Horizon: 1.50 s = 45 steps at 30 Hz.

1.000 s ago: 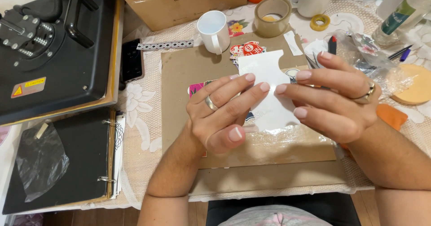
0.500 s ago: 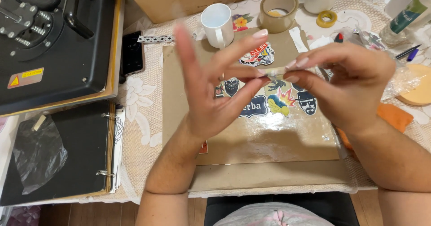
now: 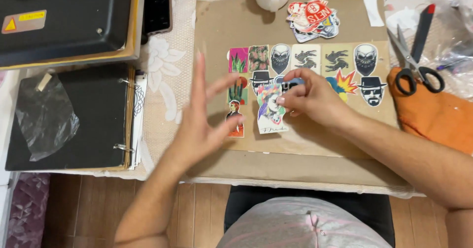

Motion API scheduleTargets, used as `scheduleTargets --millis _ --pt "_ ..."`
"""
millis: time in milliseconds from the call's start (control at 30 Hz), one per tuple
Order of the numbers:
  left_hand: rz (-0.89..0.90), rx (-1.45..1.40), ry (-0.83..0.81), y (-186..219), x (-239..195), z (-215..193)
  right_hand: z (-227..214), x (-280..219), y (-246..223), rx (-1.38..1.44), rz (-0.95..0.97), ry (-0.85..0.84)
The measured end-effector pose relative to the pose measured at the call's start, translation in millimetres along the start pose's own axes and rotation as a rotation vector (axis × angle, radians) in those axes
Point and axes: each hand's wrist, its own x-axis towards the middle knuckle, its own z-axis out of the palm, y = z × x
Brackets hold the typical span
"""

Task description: Peeling various stickers from their backing and arranging them on a clear plastic sheet, using scissors to trim some of them.

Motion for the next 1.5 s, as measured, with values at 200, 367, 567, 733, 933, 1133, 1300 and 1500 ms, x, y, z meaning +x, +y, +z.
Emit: scheduleTargets --millis 200,367,567,733,933,1133,1300,1500 --pt "-0.077 0.089 -0.04 -44.7 -68.0 52.6 27.1 17.5 20.8 -0.107 -0.007 -0.002" --pt "-0.126 0.141 -0.071 -51.2 -72.8 59.2 38.7 10.3 10.4 -0.197 -0.038 0.031" --pt "-0.132 0.163 -0.094 -52.5 -68.7 61.2 42.0 10.8 6.3 -0.263 -0.058 0.039" --pt "-0.036 0.234 -0.117 -62.9 -70.9 71.5 45.2 9.5 -1.0 -0.319 -0.062 0.038" --pt "0.076 0.295 -0.194 -66.0 -73.0 77.9 48.4 6.2 -6.1 -0.333 -0.078 0.05" --pt "0.045 0.248 -0.211 -64.6 -72.6 75.8 48.6 -0.6 -5.6 -0.582 -0.205 0.084" --pt "0.066 0.256 -0.223 -69.0 -73.9 78.0 53.7 -9.0 -14.9 -0.82 -0.318 0.093" --pt "0.035 0.252 -0.246 -64.9 -72.7 74.6 56.0 8.8 -16.2 -0.928 -0.358 0.071"
